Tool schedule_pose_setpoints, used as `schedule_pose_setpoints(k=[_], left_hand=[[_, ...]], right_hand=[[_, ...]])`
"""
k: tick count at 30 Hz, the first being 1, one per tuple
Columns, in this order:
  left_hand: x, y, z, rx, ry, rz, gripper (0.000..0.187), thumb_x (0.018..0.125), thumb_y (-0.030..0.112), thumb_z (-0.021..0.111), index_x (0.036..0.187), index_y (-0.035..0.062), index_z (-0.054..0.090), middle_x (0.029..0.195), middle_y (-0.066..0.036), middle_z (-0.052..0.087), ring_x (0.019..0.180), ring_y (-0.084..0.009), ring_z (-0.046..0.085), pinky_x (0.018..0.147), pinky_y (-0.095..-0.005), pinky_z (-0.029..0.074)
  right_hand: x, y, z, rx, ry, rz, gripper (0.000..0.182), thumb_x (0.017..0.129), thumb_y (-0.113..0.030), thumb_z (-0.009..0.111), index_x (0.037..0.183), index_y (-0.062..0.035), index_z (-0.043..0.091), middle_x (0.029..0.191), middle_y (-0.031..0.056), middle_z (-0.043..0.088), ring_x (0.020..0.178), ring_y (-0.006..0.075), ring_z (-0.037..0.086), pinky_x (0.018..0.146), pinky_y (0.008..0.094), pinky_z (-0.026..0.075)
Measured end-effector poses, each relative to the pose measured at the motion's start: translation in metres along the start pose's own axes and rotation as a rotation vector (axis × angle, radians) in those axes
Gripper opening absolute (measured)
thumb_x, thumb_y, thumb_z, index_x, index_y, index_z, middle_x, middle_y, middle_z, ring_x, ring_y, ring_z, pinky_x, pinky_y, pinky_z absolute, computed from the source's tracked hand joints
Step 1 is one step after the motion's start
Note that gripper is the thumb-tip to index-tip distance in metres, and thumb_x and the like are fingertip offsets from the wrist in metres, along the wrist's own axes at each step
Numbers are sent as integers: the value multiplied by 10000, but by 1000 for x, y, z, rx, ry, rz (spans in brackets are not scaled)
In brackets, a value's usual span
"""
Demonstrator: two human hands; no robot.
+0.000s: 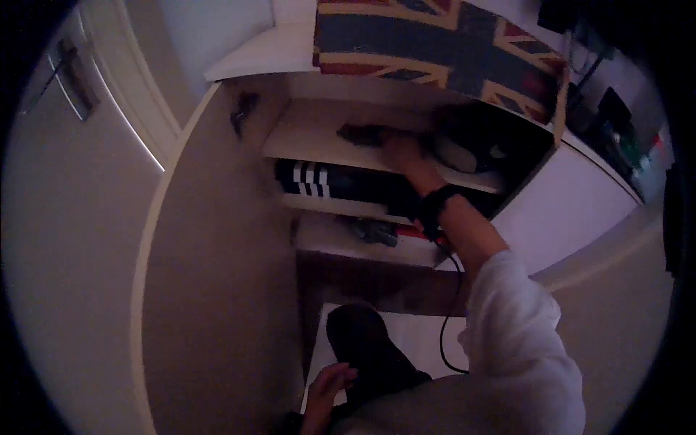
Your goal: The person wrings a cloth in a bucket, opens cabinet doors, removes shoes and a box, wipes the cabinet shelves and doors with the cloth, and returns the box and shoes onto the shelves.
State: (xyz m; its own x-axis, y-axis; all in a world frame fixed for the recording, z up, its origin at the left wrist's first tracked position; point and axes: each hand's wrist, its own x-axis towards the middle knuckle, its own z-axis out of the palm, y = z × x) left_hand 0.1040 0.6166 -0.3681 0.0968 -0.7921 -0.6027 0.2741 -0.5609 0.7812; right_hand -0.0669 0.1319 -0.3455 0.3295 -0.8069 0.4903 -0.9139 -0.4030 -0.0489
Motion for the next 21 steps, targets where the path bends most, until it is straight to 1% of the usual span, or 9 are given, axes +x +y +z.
schedule_pose_setpoints(k=[1,4,8,10,14,16,17,19,21], left_hand=[[1,-5,-1,-9,-94,95,293,867,190,504,1106,20,504,1049,-134,584,987,-218,552,802,-352,459],[-7,-7,9,31,-106,163,286,906,193,470,1134,23,497,1024,-107,593,974,-180,552,816,-306,444],[-12,-18,1,20,-78,187,283,899,182,474,1136,29,497,1025,-106,594,971,-181,553,809,-306,442],[-7,-19,-3,-31,-91,257,263,867,146,520,1111,47,516,1025,-111,599,962,-197,563,784,-330,458],[-11,3,13,21,-70,349,260,868,140,521,1114,55,520,1021,-102,602,955,-185,563,777,-322,457],[-14,15,18,28,-109,353,270,858,137,535,1114,52,523,1021,-99,602,954,-183,563,774,-315,456],[-13,18,19,30,-106,358,270,858,137,535,1114,52,523,1021,-99,602,954,-183,563,774,-315,456],[-9,23,17,105,-149,379,276,894,124,480,1152,28,493,1032,-108,601,956,-183,567,803,-308,451],[-2,17,11,75,-139,350,278,894,127,483,1152,26,493,1033,-110,601,955,-185,567,803,-309,451]], right_hand=[[-16,-14,-21,-14,-45,-1,297,762,-93,447,1021,-47,584,1085,187,569,968,345,562,853,404,440],[-44,-21,-32,32,-182,29,312,726,-61,469,1015,-66,587,1051,168,583,942,335,571,828,402,453],[-96,-23,-68,46,50,-191,329,702,-43,475,1011,-80,583,1018,155,592,915,343,574,807,398,462],[-115,-14,-92,274,-252,-100,341,729,-64,492,1062,-85,566,1050,165,582,949,356,554,819,400,455],[-159,20,-102,538,-408,52,340,791,-131,514,1125,-73,536,1086,170,573,999,338,542,849,375,436],[-165,26,-98,703,-196,259,364,829,-195,524,1177,-89,515,1128,179,552,1013,339,540,852,380,437],[-157,24,-100,706,-192,256,364,829,-195,524,1177,-89,515,1128,179,552,1013,339,540,852,380,437],[-128,18,-105,1025,-15,329,362,839,-214,521,1173,-73,519,1077,187,576,986,348,554,857,378,426],[-77,25,-79,764,122,229,317,844,-196,495,1126,-64,551,1070,195,579,989,353,549,852,387,422]])
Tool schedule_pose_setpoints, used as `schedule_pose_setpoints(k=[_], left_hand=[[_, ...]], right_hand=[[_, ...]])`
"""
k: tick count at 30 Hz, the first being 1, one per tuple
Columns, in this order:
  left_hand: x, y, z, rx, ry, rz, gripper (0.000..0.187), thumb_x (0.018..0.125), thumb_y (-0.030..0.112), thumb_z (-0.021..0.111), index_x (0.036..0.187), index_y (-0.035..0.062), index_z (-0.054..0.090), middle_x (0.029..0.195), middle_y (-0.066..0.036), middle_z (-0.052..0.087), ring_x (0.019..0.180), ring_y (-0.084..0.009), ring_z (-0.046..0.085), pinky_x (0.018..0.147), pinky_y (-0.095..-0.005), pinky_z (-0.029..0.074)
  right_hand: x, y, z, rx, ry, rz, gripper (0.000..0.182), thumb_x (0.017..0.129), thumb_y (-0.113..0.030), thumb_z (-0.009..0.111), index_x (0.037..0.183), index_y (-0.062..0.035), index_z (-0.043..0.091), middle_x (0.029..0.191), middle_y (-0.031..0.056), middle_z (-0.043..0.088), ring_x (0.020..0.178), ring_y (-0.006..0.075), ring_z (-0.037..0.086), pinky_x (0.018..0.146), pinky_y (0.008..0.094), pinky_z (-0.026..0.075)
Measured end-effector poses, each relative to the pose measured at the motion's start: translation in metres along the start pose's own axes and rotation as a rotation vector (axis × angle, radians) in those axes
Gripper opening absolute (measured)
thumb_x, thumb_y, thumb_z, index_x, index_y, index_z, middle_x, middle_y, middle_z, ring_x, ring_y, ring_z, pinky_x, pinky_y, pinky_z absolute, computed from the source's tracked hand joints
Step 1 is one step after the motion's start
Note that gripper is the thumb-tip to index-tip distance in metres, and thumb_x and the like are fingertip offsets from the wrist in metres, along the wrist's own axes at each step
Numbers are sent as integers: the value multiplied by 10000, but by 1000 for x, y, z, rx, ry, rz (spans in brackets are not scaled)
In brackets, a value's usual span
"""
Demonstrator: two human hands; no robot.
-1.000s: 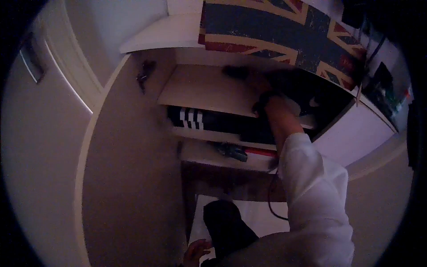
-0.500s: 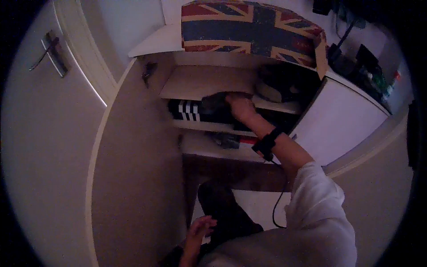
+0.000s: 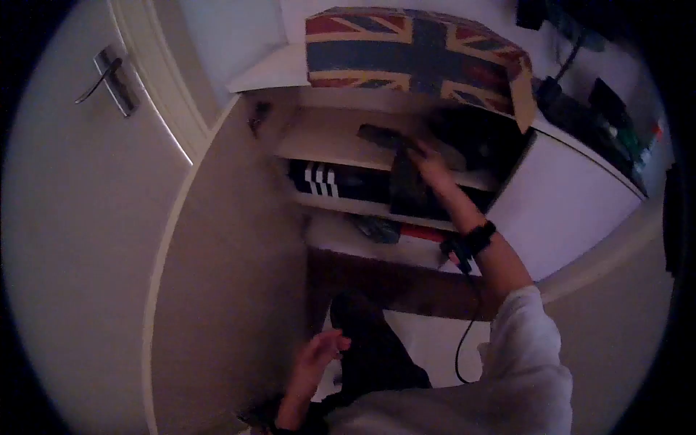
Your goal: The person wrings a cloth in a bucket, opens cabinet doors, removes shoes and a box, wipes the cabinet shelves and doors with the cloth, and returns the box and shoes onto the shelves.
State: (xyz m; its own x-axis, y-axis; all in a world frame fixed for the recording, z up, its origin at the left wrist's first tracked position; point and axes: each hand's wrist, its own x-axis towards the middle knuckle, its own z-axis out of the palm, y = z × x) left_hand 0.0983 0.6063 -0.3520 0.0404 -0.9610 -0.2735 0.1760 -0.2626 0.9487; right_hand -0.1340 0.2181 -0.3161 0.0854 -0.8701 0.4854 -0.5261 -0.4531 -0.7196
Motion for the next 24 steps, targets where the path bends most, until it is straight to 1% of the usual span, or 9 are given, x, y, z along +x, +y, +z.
schedule_pose_setpoints(k=[4,7,10,11,13,14,16,18,24], left_hand=[[0,-9,-28,4,29,-116,289,888,139,498,1154,26,491,1030,-115,600,957,-193,566,802,-313,451],[-4,-6,-55,-43,32,-168,296,881,147,512,1151,27,491,1016,-113,601,953,-193,567,807,-321,451],[-4,-15,-70,-35,38,-293,312,870,122,501,1162,18,464,1074,-149,562,1016,-244,536,848,-355,444],[-5,-48,-82,-42,47,-302,312,870,122,501,1162,18,464,1074,-149,562,1016,-244,536,848,-355,444],[-3,-129,-112,-308,-142,-321,494,796,299,649,1241,171,476,1283,-126,432,1163,-232,440,918,-397,402],[-4,-104,-100,-313,-137,-324,494,796,299,649,1241,171,476,1283,-126,432,1163,-232,440,918,-397,402],[-5,-29,-65,-177,73,-260,307,880,143,487,1158,14,464,1062,-150,562,1015,-247,533,859,-367,439],[3,-36,-59,-187,60,-269,298,877,146,487,1145,17,470,1052,-146,564,1006,-242,535,853,-369,440],[-13,-3,-42,-70,33,-232,265,853,137,502,1086,11,493,1022,-124,572,968,-218,542,835,-355,443]], right_hand=[[83,-8,40,-176,21,-42,378,860,-235,471,1171,-24,512,1130,165,561,1043,302,530,887,339,400],[121,-5,84,-310,73,-177,289,806,-195,495,1033,-45,594,999,211,595,961,372,549,833,406,437],[137,3,119,-560,-10,-149,305,839,-181,418,1080,-78,574,1058,180,582,991,342,544,869,400,416],[139,7,131,-639,-43,-139,314,849,-177,393,1095,-89,567,1078,170,578,1001,332,543,881,398,409],[146,12,155,-709,-86,-135,325,860,-172,368,1111,-100,561,1098,160,573,1011,322,541,893,397,402],[151,14,166,-605,-97,-204,322,856,-159,367,1107,-101,561,1085,155,580,998,319,550,883,401,411],[146,2,187,-511,-107,-268,320,852,-146,367,1103,-103,561,1073,150,587,985,316,559,873,405,421],[116,-37,195,-900,-344,-224,315,851,-147,370,1090,-135,574,1046,140,602,932,296,590,835,426,444],[27,-79,119,-745,-246,-395,299,770,-134,483,1040,-182,601,909,142,633,844,299,616,731,443,483]])
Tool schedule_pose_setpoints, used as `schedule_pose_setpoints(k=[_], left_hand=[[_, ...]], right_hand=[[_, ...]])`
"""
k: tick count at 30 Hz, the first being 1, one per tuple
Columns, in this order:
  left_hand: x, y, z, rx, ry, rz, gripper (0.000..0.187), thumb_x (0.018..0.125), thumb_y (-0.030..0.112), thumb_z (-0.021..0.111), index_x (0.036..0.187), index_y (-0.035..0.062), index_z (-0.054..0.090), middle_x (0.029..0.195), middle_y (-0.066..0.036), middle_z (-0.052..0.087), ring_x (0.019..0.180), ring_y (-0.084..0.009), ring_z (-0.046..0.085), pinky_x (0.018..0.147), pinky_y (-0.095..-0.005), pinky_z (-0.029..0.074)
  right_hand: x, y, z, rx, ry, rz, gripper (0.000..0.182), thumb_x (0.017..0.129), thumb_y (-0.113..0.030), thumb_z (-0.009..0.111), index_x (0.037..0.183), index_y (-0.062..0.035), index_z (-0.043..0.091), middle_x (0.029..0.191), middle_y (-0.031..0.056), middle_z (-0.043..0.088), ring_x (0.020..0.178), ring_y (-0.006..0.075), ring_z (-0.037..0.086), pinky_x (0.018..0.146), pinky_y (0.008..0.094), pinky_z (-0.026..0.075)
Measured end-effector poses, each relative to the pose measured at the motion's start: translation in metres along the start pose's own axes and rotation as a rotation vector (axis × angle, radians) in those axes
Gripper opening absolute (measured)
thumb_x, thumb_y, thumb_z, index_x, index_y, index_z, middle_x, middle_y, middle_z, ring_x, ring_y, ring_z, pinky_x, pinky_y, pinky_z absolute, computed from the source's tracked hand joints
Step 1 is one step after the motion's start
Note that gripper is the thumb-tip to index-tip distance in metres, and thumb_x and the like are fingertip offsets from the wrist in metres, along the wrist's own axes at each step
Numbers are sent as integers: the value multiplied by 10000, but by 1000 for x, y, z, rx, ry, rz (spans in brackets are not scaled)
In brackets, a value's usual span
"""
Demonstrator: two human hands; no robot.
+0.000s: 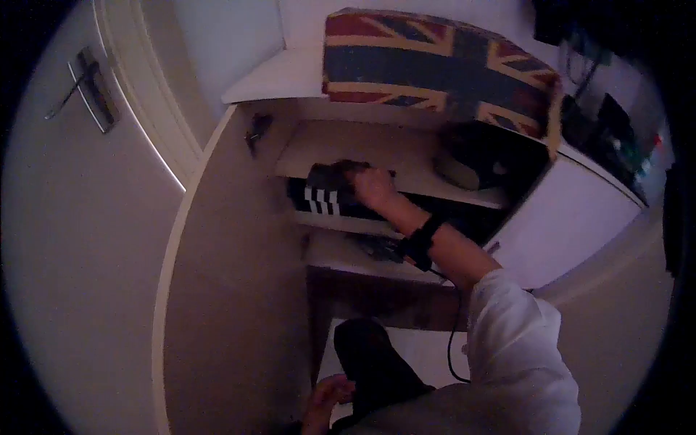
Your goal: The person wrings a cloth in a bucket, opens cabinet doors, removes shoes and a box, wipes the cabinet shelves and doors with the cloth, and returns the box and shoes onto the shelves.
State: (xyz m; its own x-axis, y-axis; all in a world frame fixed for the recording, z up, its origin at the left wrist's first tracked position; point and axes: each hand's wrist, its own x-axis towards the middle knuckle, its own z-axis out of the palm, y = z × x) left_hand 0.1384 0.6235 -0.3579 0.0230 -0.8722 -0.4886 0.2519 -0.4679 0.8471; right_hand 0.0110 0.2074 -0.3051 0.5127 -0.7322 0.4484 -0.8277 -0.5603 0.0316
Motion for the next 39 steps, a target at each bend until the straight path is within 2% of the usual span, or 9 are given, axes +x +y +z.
schedule_pose_setpoints(k=[4,6,8,12,16,19,25,32,39], left_hand=[[-28,26,-2,49,102,-48,252,856,150,510,1064,9,509,1010,-115,578,962,-202,540,831,-338,444],[-28,8,-18,6,36,22,269,865,145,515,1101,16,502,1008,-114,589,953,-198,553,824,-335,447],[-28,-8,-24,-37,-36,76,289,874,139,520,1138,24,494,1005,-112,600,944,-193,566,817,-332,450],[-14,-8,2,-23,-95,155,255,875,123,503,1109,22,507,1000,-115,598,935,-194,567,807,-333,457],[-1,6,21,28,-158,273,265,873,156,513,1111,38,514,987,-120,596,901,-200,574,757,-332,479],[21,23,29,65,-175,253,267,874,164,515,1113,44,512,986,-113,595,901,-198,573,756,-326,476],[12,20,26,79,-225,185,256,865,122,501,1107,43,521,999,-113,598,938,-200,566,780,-323,458],[13,-7,17,101,-225,223,293,869,179,519,1129,44,503,1001,-116,592,928,-198,566,779,-316,459],[38,-14,24,129,-164,236,354,863,227,539,1148,26,481,990,-112,582,894,-196,562,765,-329,463]], right_hand=[[-65,15,-45,-87,-468,30,335,704,-154,582,1038,-165,594,856,139,633,789,317,616,686,422,490],[-135,21,-87,72,-416,-40,322,719,-233,613,1036,-175,596,870,127,632,768,333,611,676,419,488],[-187,19,-140,104,-806,269,305,779,-305,585,1063,-198,594,925,111,627,796,317,607,699,421,482],[-380,101,-158,349,-655,259,306,839,-284,505,1117,-178,575,1038,100,612,933,277,580,830,375,439],[-543,135,-202,153,-1296,674,320,790,-300,551,1073,-160,604,1011,102,624,916,304,586,798,388,450],[-676,144,-212,122,-1564,581,305,775,-303,569,1030,-145,619,961,95,641,850,285,602,747,390,463],[-766,88,-203,174,-1450,762,312,745,-257,583,1027,-125,605,951,113,634,837,296,599,729,384,469],[-698,110,-122,207,-1112,625,329,711,-203,600,1023,-101,589,941,134,627,822,308,596,708,376,475],[-757,57,-254,-119,-1276,1158,202,636,-158,615,822,-81,631,852,127,632,783,340,592,653,390,480]])
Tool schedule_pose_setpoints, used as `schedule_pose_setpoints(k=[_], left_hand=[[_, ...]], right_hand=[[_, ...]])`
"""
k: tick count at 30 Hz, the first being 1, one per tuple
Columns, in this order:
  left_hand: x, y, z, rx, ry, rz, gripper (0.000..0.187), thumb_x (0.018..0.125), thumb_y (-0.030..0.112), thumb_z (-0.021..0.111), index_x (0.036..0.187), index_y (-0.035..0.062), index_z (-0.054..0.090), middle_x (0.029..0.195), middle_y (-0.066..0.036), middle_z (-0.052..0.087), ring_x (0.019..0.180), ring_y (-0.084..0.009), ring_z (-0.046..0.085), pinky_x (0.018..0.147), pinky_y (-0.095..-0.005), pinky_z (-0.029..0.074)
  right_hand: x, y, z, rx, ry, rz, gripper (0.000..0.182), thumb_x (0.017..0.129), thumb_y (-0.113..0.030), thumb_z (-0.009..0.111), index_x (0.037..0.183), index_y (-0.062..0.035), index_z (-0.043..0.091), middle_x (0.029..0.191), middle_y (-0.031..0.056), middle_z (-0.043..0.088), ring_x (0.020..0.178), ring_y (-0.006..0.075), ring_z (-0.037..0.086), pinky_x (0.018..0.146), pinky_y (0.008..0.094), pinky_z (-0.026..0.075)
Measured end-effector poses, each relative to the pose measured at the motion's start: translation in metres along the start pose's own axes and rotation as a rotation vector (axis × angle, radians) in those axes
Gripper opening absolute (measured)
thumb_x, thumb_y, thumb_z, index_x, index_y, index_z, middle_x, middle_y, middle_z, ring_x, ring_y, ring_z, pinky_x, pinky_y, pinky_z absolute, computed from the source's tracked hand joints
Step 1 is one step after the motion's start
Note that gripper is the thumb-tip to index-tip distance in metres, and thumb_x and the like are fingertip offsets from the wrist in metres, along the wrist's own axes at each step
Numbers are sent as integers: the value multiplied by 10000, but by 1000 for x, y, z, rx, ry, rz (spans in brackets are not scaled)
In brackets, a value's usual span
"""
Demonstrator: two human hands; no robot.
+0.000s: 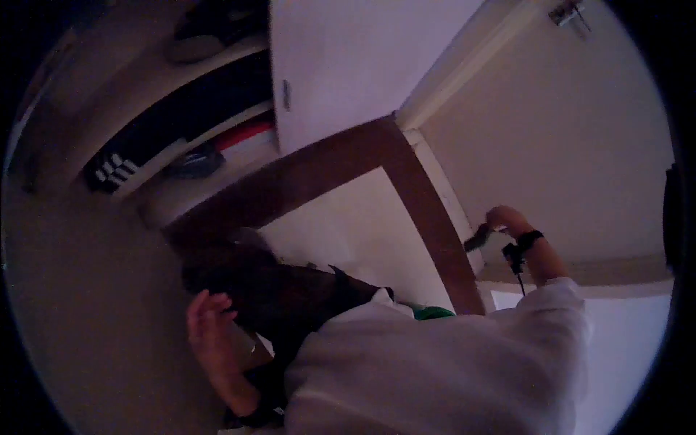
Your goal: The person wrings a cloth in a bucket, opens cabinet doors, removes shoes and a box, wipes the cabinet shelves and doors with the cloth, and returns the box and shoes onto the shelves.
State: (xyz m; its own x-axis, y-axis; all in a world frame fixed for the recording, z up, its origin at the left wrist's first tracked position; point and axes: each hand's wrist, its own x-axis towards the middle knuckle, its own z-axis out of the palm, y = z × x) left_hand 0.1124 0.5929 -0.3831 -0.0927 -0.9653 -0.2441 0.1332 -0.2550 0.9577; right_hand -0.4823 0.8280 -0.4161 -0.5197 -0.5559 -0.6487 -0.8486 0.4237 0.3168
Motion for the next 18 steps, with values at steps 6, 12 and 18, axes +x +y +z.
schedule_pose_setpoints(k=[6,12,18], left_hand=[[14,7,7,18,-6,-19,345,864,207,535,1156,31,484,994,-106,576,897,-184,551,774,-318,454],[16,10,1,49,61,-43,322,863,183,531,1145,32,492,987,-103,578,895,-181,551,782,-311,449],[22,16,-17,126,28,-18,305,846,167,544,1114,25,508,952,-110,591,862,-191,568,772,-318,461]], right_hand=[[-106,81,80,-491,-645,162,249,780,-204,521,962,-108,661,1056,95,616,965,266,593,808,376,484],[-169,138,289,-310,-678,392,328,847,-264,499,1124,-110,582,1201,102,527,1079,255,532,876,401,443],[-167,54,321,98,-544,351,330,821,-281,520,1088,-98,586,1140,109,549,1034,263,546,848,402,449]])
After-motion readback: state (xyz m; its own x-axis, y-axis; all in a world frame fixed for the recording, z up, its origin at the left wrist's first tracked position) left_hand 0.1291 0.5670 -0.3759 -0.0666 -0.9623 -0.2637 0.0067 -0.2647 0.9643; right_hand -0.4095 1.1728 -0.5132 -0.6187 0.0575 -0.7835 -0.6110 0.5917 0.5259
